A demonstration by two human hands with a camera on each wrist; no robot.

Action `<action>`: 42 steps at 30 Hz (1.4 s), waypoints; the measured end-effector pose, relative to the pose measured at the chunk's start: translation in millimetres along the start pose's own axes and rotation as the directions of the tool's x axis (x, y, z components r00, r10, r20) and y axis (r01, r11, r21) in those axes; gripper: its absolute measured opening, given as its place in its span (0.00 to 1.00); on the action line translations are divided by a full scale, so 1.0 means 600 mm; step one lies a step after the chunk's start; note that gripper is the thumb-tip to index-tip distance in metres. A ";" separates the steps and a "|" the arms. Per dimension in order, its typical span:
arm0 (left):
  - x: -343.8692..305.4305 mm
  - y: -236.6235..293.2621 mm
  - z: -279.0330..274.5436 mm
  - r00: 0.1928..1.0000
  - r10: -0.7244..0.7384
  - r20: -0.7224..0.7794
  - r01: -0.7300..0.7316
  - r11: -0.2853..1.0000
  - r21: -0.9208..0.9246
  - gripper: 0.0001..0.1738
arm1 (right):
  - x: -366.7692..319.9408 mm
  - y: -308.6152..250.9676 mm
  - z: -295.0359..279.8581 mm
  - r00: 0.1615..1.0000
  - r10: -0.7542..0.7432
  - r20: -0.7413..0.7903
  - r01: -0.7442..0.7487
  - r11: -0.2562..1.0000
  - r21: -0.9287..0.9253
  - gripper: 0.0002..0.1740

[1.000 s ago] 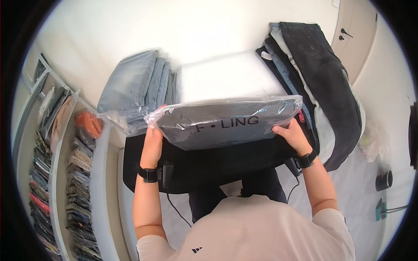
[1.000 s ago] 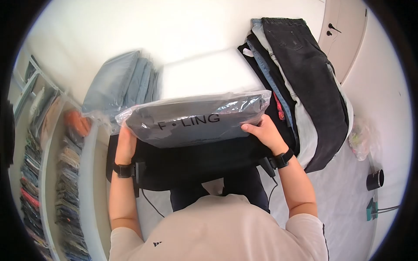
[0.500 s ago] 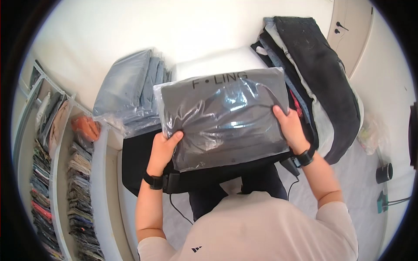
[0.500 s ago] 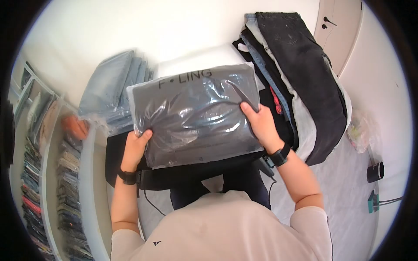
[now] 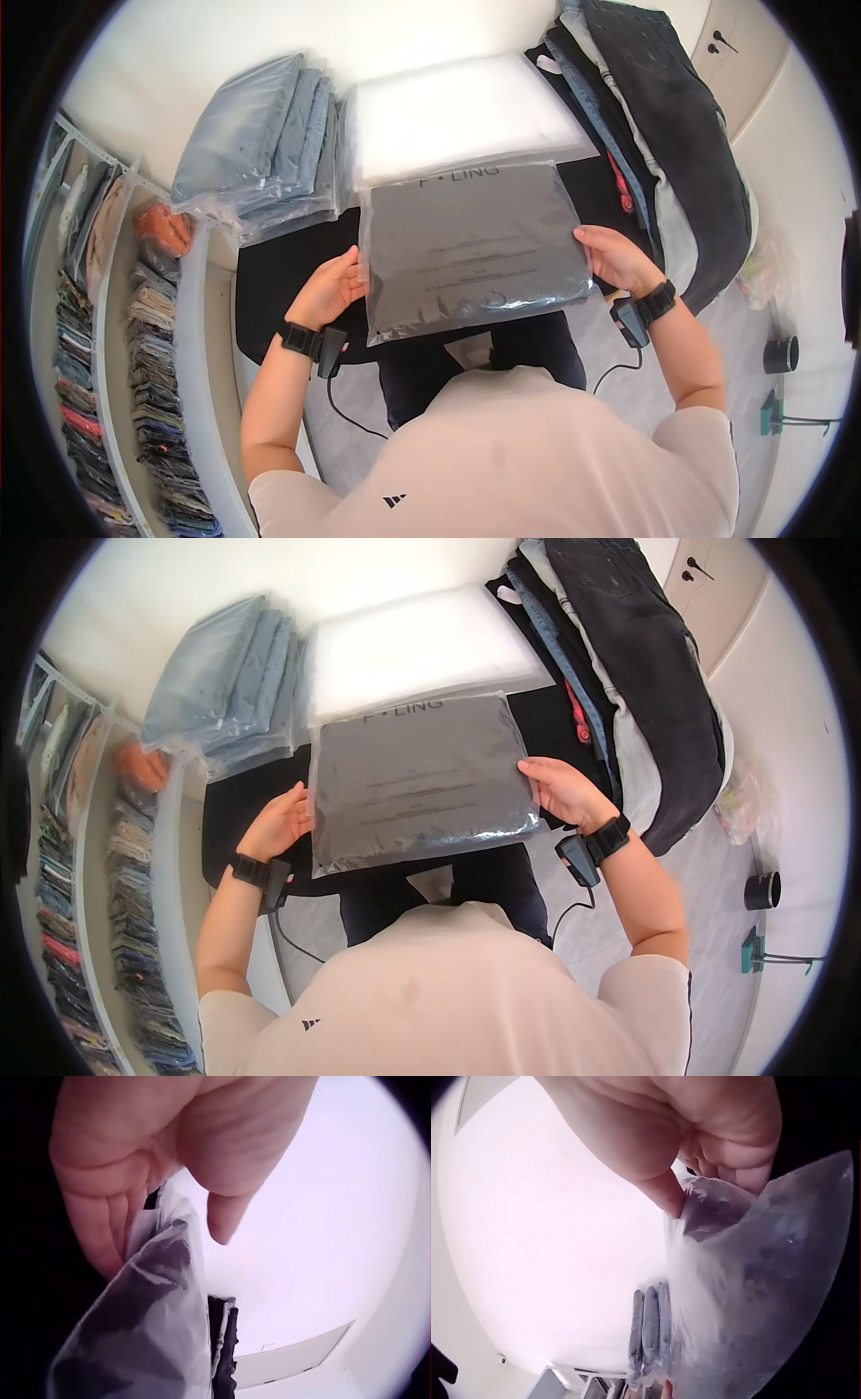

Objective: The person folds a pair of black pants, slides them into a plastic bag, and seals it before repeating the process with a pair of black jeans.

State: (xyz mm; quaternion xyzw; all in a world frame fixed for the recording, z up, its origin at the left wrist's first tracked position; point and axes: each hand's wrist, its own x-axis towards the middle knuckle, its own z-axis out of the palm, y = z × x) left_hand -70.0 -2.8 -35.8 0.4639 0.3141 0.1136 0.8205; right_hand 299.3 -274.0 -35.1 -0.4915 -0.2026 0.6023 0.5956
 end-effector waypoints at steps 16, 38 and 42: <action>-0.004 -0.009 0.097 0.980 -0.017 0.196 0.028 0.998 -0.052 0.30 | 0.007 0.019 -0.001 0.981 -0.131 -0.143 0.126 0.991 -0.044 0.12; -0.117 0.351 0.003 0.486 0.785 -0.384 -0.874 0.440 -0.206 0.21 | 0.047 0.028 0.016 0.887 -0.345 -0.306 0.262 0.923 -0.281 0.12; -0.040 0.431 -0.113 0.389 0.772 -0.503 -0.911 0.405 -0.083 0.16 | 0.049 0.048 0.029 0.795 -0.499 -0.344 0.386 0.854 -0.348 0.08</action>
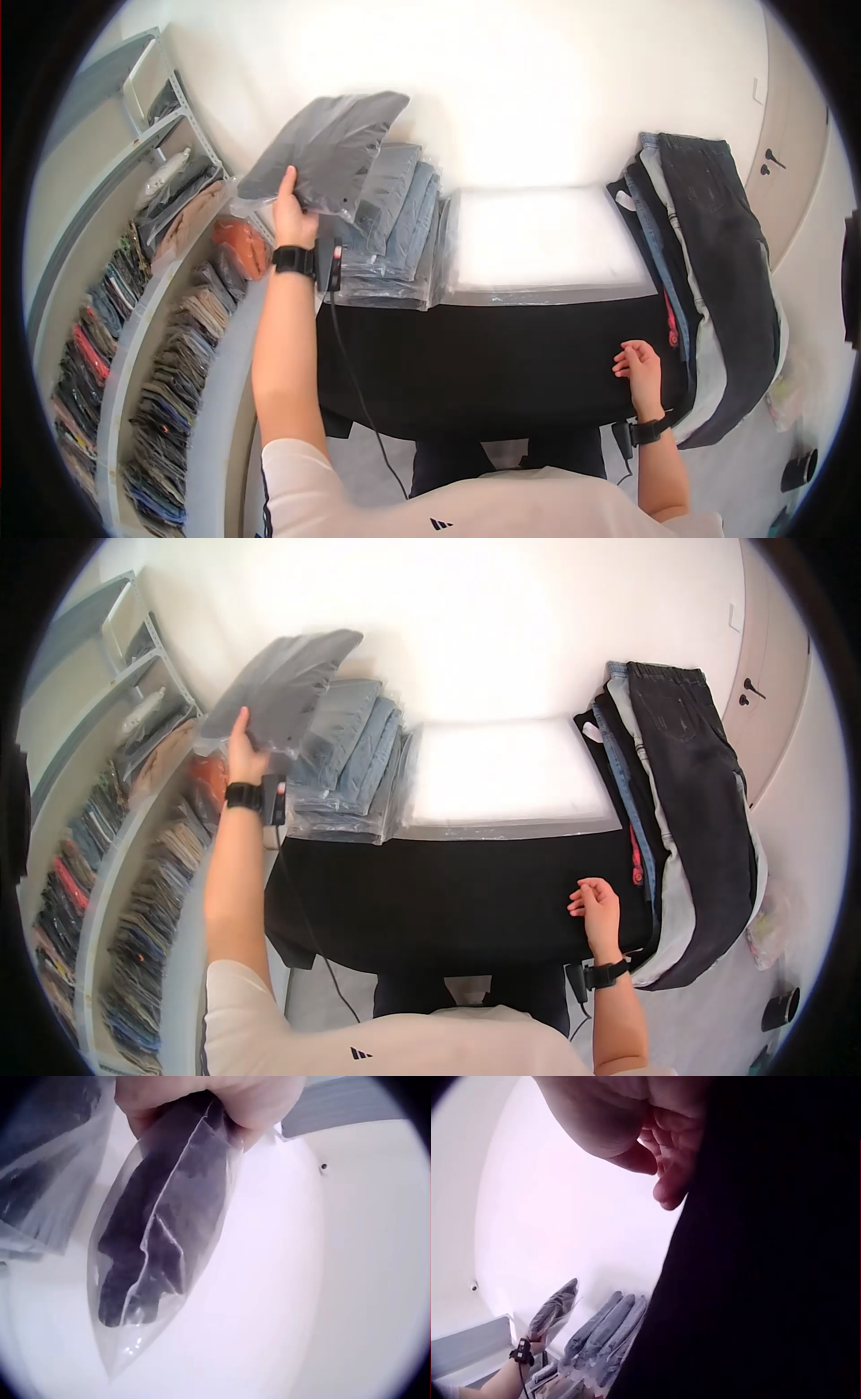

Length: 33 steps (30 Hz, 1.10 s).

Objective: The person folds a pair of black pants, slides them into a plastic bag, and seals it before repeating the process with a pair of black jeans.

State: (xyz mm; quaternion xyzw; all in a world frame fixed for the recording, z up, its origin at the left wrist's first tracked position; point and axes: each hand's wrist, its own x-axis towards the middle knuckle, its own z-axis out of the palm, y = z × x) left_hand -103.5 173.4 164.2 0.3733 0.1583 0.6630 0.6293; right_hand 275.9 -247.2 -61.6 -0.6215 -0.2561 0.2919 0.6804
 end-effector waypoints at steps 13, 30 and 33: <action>0.071 -0.090 -0.047 0.958 -0.062 -0.278 0.118 0.975 0.189 0.19 | -0.013 0.000 0.019 0.985 -0.155 -0.071 0.136 0.966 -0.218 0.06; -0.030 -0.066 0.006 0.918 0.312 0.244 -0.092 -0.432 0.897 0.32 | -0.014 0.004 0.015 0.982 -0.185 -0.042 0.171 0.958 -0.228 0.06; -0.037 -0.067 0.009 0.970 0.203 0.131 -0.036 -0.414 0.910 0.32 | -0.014 0.004 0.015 0.982 -0.186 -0.035 0.174 0.961 -0.215 0.06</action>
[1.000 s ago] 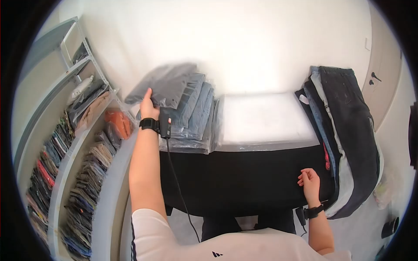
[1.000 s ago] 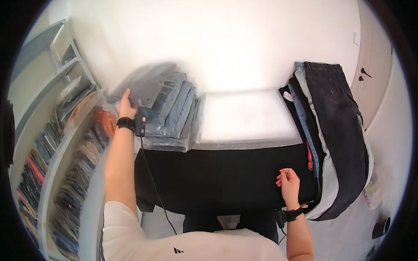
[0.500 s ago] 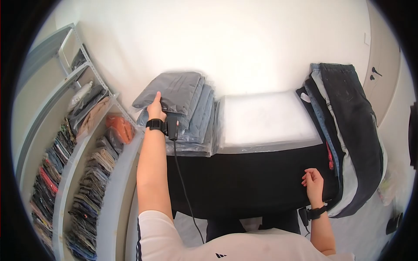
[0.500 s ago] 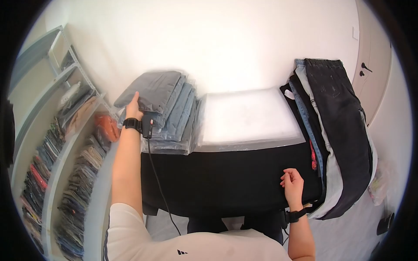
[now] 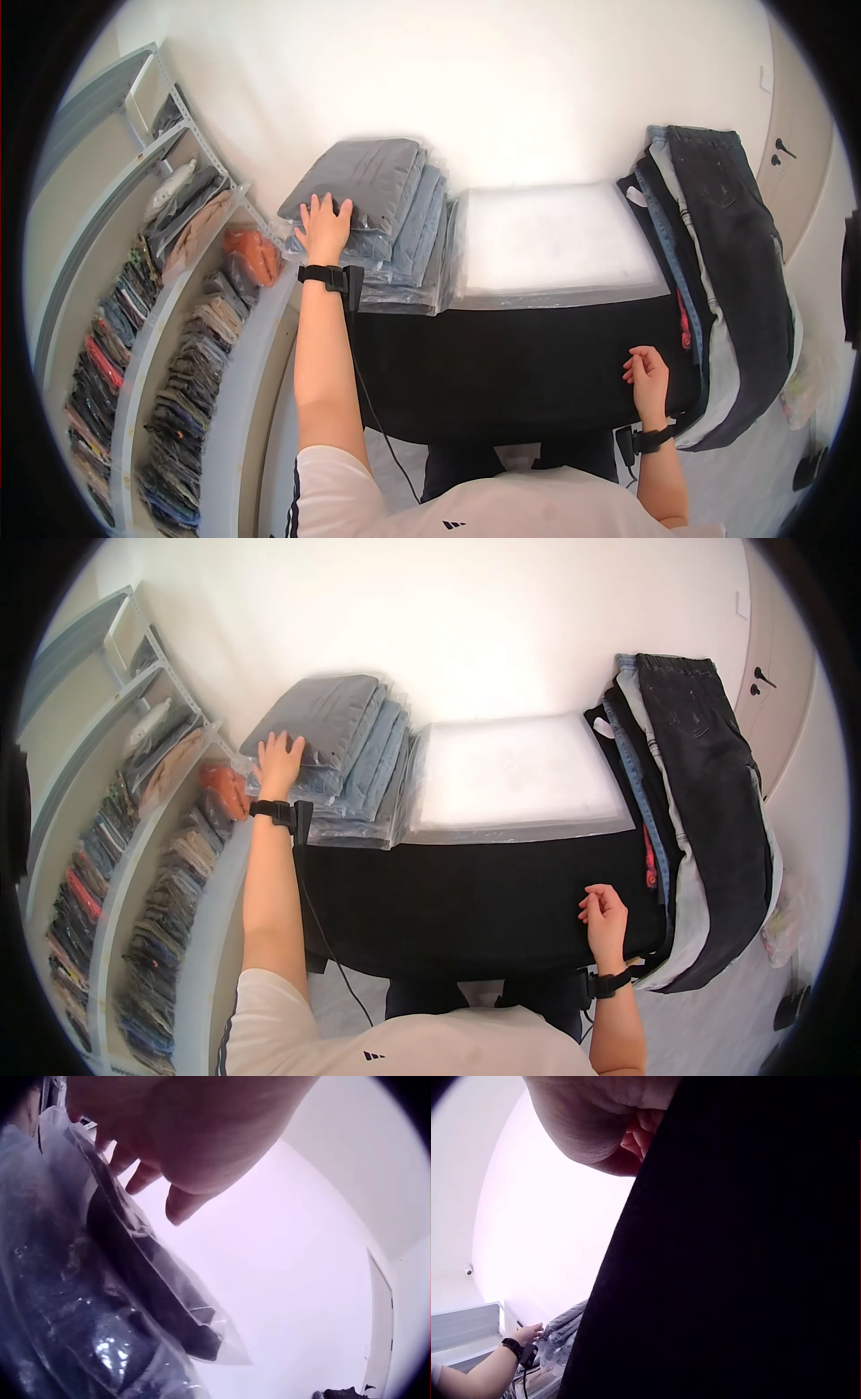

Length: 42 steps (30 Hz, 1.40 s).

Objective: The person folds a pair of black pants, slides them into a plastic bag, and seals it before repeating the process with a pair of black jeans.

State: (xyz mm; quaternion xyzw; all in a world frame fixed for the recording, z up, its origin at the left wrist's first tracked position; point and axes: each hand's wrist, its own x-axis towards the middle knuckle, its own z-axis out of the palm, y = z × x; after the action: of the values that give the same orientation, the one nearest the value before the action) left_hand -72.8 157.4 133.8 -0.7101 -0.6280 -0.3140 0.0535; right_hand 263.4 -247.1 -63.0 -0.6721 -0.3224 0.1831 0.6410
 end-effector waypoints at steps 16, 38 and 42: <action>-0.286 0.152 0.115 0.954 0.295 -0.043 -0.215 0.582 -0.784 0.06 | 0.008 0.004 -0.023 0.994 0.061 0.089 -0.073 0.988 0.136 0.07; -0.409 0.148 0.165 0.427 0.370 0.825 0.578 0.590 -0.564 0.15 | 0.411 -0.014 -0.224 0.848 0.424 -0.318 -0.144 0.762 0.632 0.08; -0.409 0.150 0.163 0.431 0.369 0.824 0.570 0.596 -0.565 0.15 | 0.398 -0.080 -0.258 0.842 0.272 -0.465 0.001 0.862 0.506 0.04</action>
State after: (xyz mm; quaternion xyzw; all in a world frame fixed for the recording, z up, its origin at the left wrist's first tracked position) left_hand 43.7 -25.8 -41.4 -0.6571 -0.3908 -0.1330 -0.6307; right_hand 529.2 -204.0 41.3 -0.5342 -0.0297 0.1155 0.8369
